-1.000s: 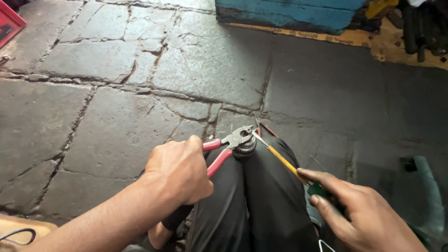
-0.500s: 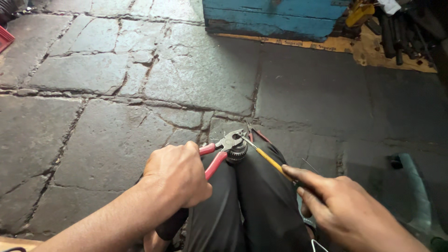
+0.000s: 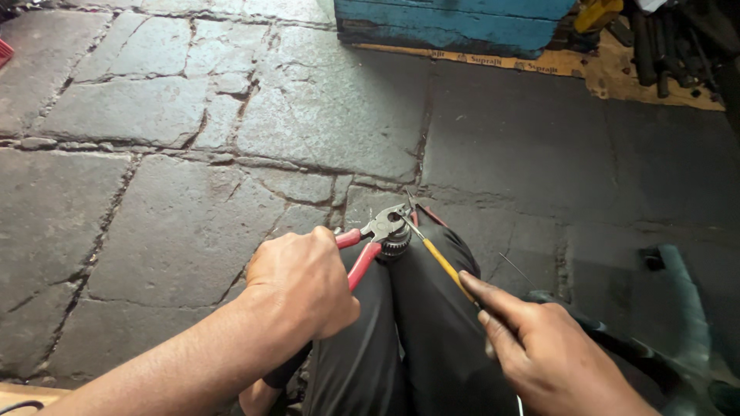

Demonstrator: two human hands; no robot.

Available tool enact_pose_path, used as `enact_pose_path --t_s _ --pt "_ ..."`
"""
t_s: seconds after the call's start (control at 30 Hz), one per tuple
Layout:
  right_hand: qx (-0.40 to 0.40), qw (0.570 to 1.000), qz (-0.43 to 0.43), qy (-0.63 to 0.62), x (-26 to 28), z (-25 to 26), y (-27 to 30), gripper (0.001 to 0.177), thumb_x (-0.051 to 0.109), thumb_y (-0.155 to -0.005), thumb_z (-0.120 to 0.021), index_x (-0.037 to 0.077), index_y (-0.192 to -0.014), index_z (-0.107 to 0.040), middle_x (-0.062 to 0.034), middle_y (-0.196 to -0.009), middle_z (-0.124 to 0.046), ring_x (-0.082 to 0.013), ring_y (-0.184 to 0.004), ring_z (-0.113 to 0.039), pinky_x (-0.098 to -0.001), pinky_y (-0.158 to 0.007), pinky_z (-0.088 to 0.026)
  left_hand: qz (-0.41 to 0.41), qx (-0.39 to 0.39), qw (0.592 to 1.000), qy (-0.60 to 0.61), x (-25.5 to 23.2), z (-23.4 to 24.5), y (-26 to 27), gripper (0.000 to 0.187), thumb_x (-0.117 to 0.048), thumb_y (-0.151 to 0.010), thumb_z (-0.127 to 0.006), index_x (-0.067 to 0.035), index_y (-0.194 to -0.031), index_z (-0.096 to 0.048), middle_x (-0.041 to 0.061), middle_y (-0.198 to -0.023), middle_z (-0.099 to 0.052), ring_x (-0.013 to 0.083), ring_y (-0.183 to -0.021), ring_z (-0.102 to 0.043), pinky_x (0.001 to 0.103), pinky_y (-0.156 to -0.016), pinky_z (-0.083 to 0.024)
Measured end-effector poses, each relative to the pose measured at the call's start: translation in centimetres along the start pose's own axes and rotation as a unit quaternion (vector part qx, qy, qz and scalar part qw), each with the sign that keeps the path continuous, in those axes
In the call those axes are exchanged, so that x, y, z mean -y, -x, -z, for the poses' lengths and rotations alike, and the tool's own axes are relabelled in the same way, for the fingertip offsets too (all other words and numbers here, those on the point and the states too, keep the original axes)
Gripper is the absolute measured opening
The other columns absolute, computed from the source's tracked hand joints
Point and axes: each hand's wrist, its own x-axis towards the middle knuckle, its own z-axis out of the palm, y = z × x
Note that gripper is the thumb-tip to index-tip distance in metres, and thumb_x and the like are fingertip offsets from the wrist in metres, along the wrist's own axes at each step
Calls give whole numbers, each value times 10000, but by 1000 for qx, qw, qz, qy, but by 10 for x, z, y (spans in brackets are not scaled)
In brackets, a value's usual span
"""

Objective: The person disassembles a gear and spring assembly using pliers, a screwdriver, and a hammer while sitting on a stone floor.

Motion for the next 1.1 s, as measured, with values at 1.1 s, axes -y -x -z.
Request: enact_pose_path --t_s 1.1 --pt "-33 993 80 -78 -69 -47 -24 629 215 -984 -589 284 -1602 -492 -30 -653 -611 -106 -593 -608 -271 -641 -541 -5 -3 1000 -20 2 -6 1 510 -243 -750 -737 6 -1168 -583 213 -1040 -732 340 -1010 -743 407 -882 -598"
